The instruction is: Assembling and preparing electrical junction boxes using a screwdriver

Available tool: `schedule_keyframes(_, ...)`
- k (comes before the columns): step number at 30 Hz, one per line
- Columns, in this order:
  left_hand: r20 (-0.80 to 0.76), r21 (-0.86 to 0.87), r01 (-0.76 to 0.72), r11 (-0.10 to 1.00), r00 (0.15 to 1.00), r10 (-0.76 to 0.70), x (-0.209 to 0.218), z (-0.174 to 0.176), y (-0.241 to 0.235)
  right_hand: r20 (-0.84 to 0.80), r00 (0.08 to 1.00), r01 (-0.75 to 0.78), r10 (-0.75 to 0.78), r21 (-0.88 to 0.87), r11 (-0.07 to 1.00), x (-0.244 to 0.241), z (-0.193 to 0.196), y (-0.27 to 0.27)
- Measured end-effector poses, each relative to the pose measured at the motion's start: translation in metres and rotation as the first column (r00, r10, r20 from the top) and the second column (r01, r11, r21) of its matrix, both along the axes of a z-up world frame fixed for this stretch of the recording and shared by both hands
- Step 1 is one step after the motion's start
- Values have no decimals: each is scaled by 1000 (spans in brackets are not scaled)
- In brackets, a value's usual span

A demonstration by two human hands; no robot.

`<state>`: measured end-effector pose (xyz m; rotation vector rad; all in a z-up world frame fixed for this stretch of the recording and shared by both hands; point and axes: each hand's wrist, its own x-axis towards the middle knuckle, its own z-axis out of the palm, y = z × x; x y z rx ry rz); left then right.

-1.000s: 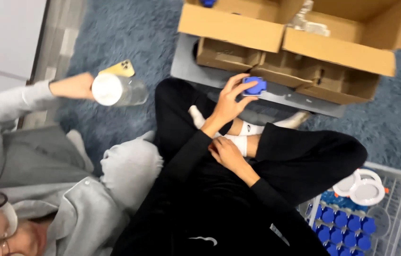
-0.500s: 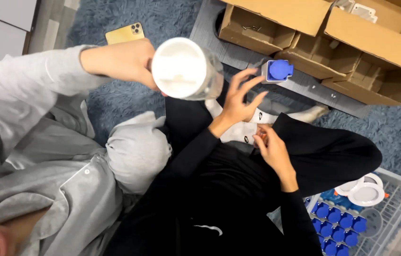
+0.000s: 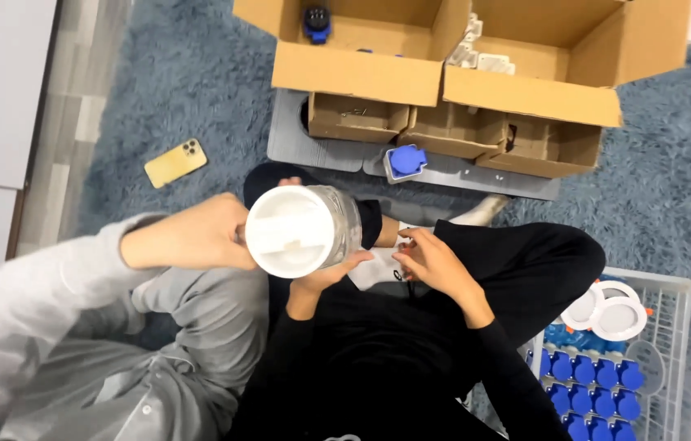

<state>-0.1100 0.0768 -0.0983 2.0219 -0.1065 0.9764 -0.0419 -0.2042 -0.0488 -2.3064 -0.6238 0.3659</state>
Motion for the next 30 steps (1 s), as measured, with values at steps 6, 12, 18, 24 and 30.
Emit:
schedule_keyframes(6, 78, -19, 29, 999, 997, -27, 43, 126, 42, -7, 1000, -11, 14, 254, 967, 14, 106, 6)
schedule_keyframes(12, -862, -272, 744, 610, 93, -498, 71, 273, 89, 226, 974, -114, -28, 591, 798, -6, 163, 3)
schedule_keyframes(18, -685, -192, 907, 374, 149, -713, 65, 281, 76, 340, 940, -177, 6, 472, 864, -35, 202, -4)
schedule_keyframes(24, -907, -161, 783, 600, 123, -403, 79, 253, 149, -75, 978, 207, -195, 480, 853, -66, 171, -51)
schedule_keyframes(30, -164, -142, 801, 582, 561, -811, 39, 115, -170, -67, 851, 485, -521, 482, 730, -62, 165, -125)
